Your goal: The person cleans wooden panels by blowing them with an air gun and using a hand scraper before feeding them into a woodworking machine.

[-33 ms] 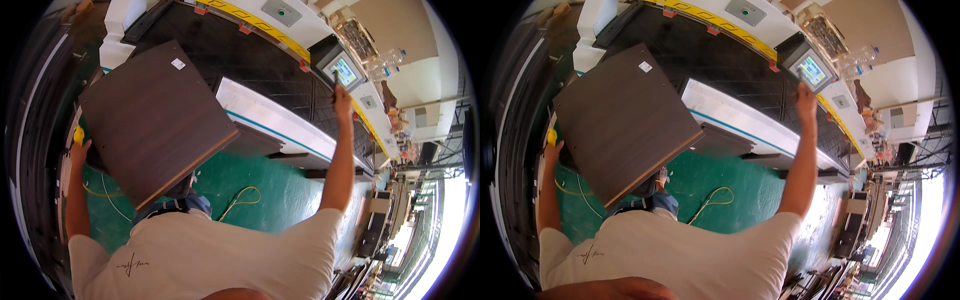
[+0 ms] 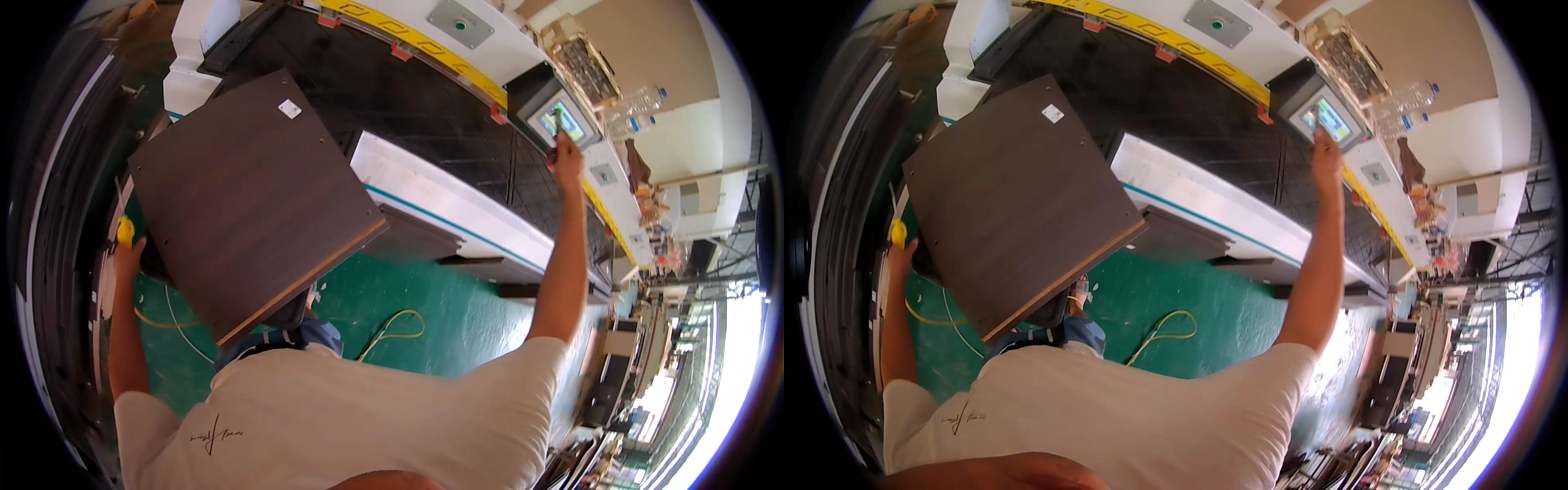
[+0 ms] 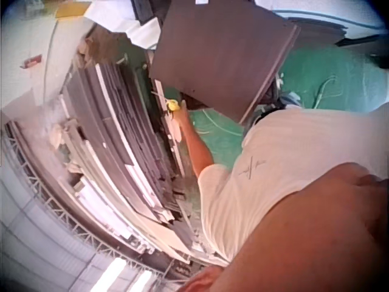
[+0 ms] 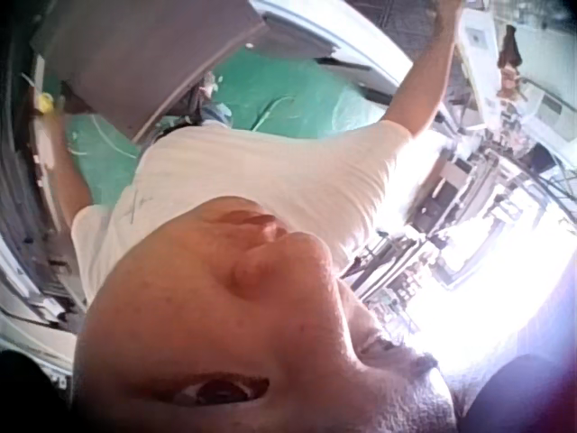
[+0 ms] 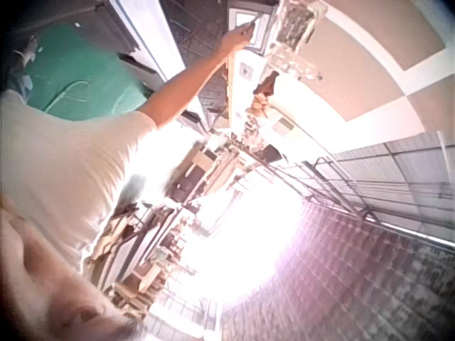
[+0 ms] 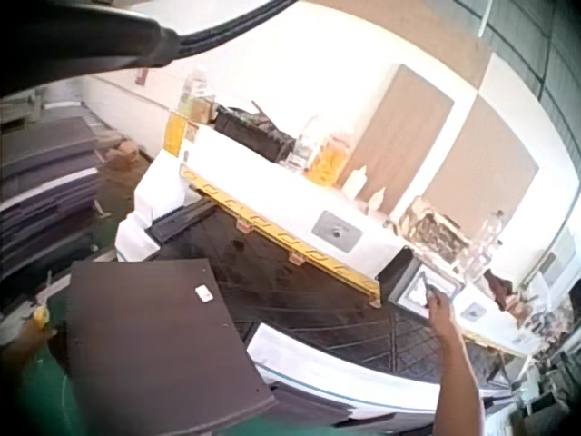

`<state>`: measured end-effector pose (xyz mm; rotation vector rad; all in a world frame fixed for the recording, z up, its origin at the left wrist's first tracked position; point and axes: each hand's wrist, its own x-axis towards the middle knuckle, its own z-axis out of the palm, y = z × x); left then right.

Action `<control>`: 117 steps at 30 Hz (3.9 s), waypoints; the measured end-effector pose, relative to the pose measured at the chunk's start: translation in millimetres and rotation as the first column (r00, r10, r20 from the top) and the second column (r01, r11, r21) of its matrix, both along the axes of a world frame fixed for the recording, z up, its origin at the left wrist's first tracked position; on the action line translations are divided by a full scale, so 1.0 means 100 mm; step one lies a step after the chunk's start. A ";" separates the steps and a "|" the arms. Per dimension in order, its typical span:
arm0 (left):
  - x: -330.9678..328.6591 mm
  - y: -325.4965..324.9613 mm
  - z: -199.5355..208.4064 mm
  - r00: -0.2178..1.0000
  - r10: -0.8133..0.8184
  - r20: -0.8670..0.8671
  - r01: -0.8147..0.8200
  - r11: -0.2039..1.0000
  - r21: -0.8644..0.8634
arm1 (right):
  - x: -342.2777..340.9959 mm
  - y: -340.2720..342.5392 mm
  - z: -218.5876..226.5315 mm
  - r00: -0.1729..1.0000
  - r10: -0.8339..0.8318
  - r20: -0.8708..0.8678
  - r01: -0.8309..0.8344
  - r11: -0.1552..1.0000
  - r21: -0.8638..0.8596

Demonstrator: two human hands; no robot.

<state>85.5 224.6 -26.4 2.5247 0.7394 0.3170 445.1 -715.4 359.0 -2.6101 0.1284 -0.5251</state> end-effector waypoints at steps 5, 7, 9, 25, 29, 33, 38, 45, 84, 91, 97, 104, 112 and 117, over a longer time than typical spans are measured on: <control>-1.00 -0.77 0.36 0.875 0.254 -0.411 -0.404 0.852 -0.334 | 1.35 -0.36 0.51 0.963 0.243 0.114 -0.175 0.890 -0.421; -1.13 -1.35 0.68 0.835 0.266 -0.481 -0.515 0.683 -0.517 | 1.65 -0.59 0.59 0.961 0.259 0.102 -0.184 0.867 -0.463; -1.40 -1.77 0.81 0.841 0.224 -0.493 -0.511 0.630 -0.585 | 1.91 -0.73 0.61 0.931 0.363 0.028 -0.307 0.826 -0.473; -1.20 -2.66 0.97 0.789 -0.023 -0.613 -0.370 0.780 -0.505 | 2.44 0.63 0.45 0.860 0.433 0.269 -0.147 0.717 -0.681; -1.04 -2.54 0.92 0.622 -0.065 -0.781 -0.389 0.839 -0.380 | 2.96 0.45 0.59 0.990 0.104 0.098 0.058 0.335 -0.940; -1.21 -2.58 1.03 0.671 0.083 -0.737 -0.432 0.852 -0.297 | 2.44 1.22 0.25 0.605 0.335 0.723 0.075 0.879 -0.471; -1.12 -2.49 1.10 0.760 -0.135 -0.636 -0.421 0.643 -0.640 | 1.95 3.01 -1.75 0.917 0.391 0.076 -0.343 0.679 0.648; -1.13 -2.34 0.93 0.747 -0.205 -0.633 -0.387 0.639 -0.665 | 0.13 6.06 -3.09 0.325 0.876 -0.358 -0.453 0.476 0.754; -1.66 -2.78 0.54 0.841 0.310 -0.443 -0.530 0.311 -0.789 | -0.44 8.89 -3.51 0.168 0.960 -0.226 -0.940 0.225 0.257; -2.21 -2.85 0.31 0.812 0.473 -0.341 -0.486 0.225 -0.845 | -2.06 7.15 -3.29 -0.234 0.954 -0.189 -0.932 -0.165 0.324; -2.66 -2.54 0.00 0.625 0.663 -0.412 -0.551 0.001 -0.834 | -3.62 5.63 -3.25 -0.415 0.883 -0.221 -0.860 -0.301 0.412; -2.60 -2.18 0.10 0.739 0.540 -0.402 -0.533 0.104 -0.840 | -2.71 6.38 -2.94 0.108 0.968 -0.226 -0.924 0.182 0.336; -2.31 -2.15 0.07 0.893 0.310 -0.325 -0.412 0.279 -0.867 | -3.50 5.65 -3.29 -0.074 0.973 -0.220 -0.977 -0.026 0.211; -2.18 -2.11 -0.02 0.913 0.216 -0.346 -0.399 0.294 -0.868 | -4.16 5.37 -3.00 0.070 0.982 -0.178 -0.917 0.133 0.376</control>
